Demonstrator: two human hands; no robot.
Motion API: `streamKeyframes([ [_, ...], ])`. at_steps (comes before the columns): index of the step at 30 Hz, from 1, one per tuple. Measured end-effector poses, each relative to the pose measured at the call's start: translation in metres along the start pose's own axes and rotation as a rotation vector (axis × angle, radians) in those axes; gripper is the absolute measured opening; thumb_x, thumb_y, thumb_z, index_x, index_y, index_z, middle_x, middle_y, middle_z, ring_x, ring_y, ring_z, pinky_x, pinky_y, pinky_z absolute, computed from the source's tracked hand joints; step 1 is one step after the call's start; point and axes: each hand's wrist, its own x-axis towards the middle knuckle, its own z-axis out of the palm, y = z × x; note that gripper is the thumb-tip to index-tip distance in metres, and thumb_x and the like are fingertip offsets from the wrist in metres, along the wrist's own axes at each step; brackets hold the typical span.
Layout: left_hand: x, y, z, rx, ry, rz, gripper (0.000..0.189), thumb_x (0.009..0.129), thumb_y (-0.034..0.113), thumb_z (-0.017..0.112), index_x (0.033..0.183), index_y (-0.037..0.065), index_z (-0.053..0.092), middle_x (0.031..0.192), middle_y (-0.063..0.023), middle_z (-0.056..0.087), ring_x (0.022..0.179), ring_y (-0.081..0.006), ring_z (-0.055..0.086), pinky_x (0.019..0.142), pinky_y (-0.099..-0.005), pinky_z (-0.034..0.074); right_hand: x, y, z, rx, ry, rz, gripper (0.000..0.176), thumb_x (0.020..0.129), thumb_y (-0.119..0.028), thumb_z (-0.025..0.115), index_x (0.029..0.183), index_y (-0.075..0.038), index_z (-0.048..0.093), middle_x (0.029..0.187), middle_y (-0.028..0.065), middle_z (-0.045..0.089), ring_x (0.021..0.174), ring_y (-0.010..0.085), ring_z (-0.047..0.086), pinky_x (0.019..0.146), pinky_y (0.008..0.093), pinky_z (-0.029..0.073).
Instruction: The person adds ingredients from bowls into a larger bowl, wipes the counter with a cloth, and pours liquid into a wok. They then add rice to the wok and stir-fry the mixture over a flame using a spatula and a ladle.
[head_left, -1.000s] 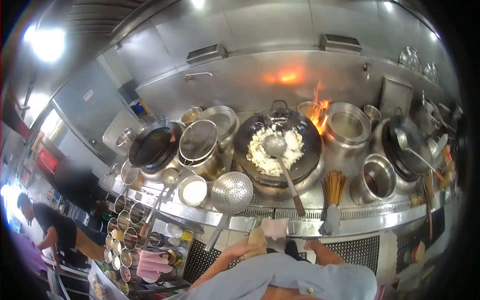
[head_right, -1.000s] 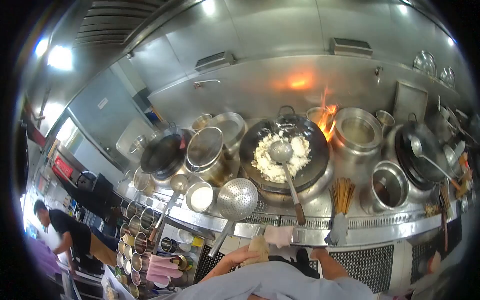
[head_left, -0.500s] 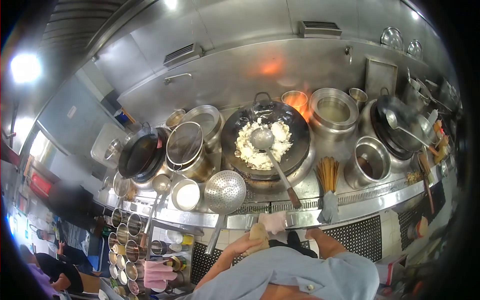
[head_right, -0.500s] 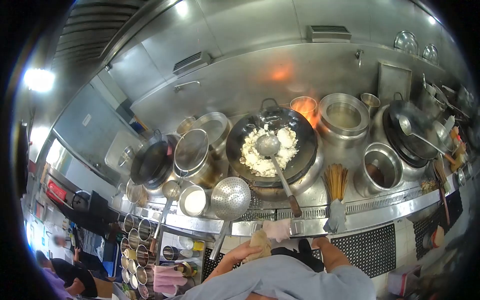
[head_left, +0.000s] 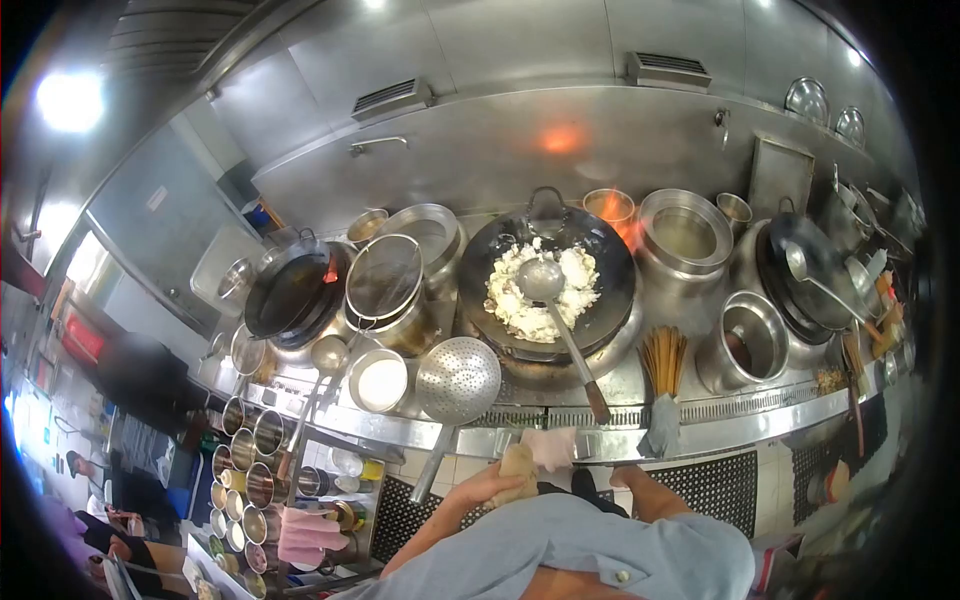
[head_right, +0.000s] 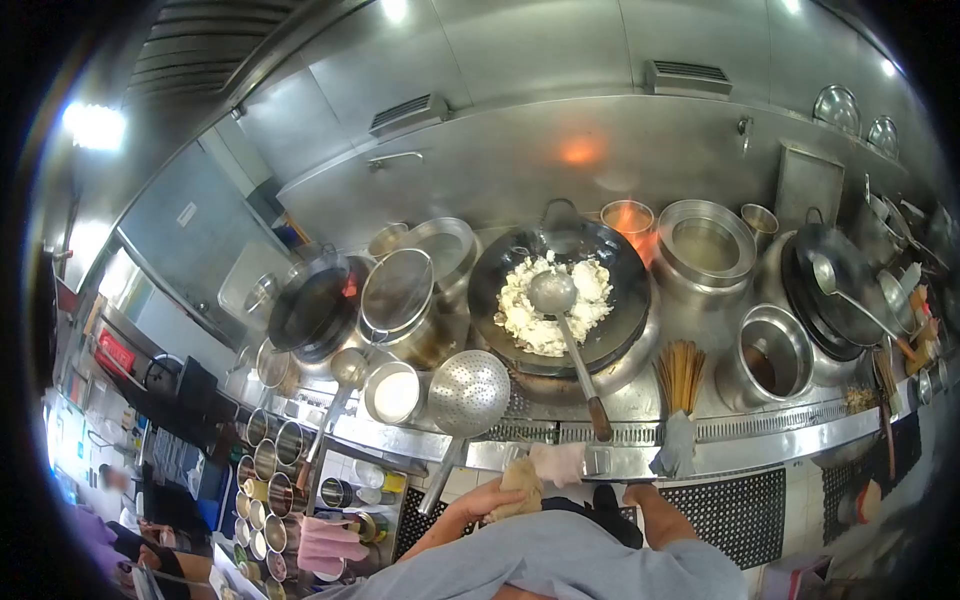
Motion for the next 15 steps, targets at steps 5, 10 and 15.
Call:
streamKeyframes([
  [5,0.014,-0.02,-0.011,0.036,-0.008,0.032,0.063,0.086,0.031,0.065,0.133,-0.002,0.038,0.12,-0.0107,0.055,0.108,-0.0188,0.053,0.091,-0.0313,0.044,0.018,0.012,0.002,-0.192,-0.1,-0.262,0.035,0.072,-0.02,0.046,0.087,0.0,0.07,0.103,0.0226,0.065,0.098,0.0345,0.062,0.081,0.0434,0.048],
  [10,0.008,-0.005,-0.001,0.085,0.021,0.056,0.065,0.084,0.031,0.067,0.133,-0.002,0.039,0.119,-0.0108,0.056,0.107,-0.0183,0.055,0.092,-0.0318,0.045,0.02,0.018,0.004,-0.066,-0.059,-0.12,0.031,0.075,-0.022,0.048,0.081,0.003,0.066,0.082,0.0184,0.067,0.07,0.0294,0.065,0.059,0.0407,0.049],
  [15,0.003,-0.001,0.003,0.031,0.031,0.08,0.057,0.085,0.029,0.067,0.127,-0.003,0.046,0.116,-0.0109,0.059,0.103,-0.0185,0.058,0.09,-0.0321,0.047,0.05,0.034,0.027,-0.06,-0.068,-0.046,0.029,0.084,-0.02,0.046,0.09,0.002,0.064,0.079,0.015,0.067,0.067,0.0226,0.065,0.055,0.0394,0.049],
])
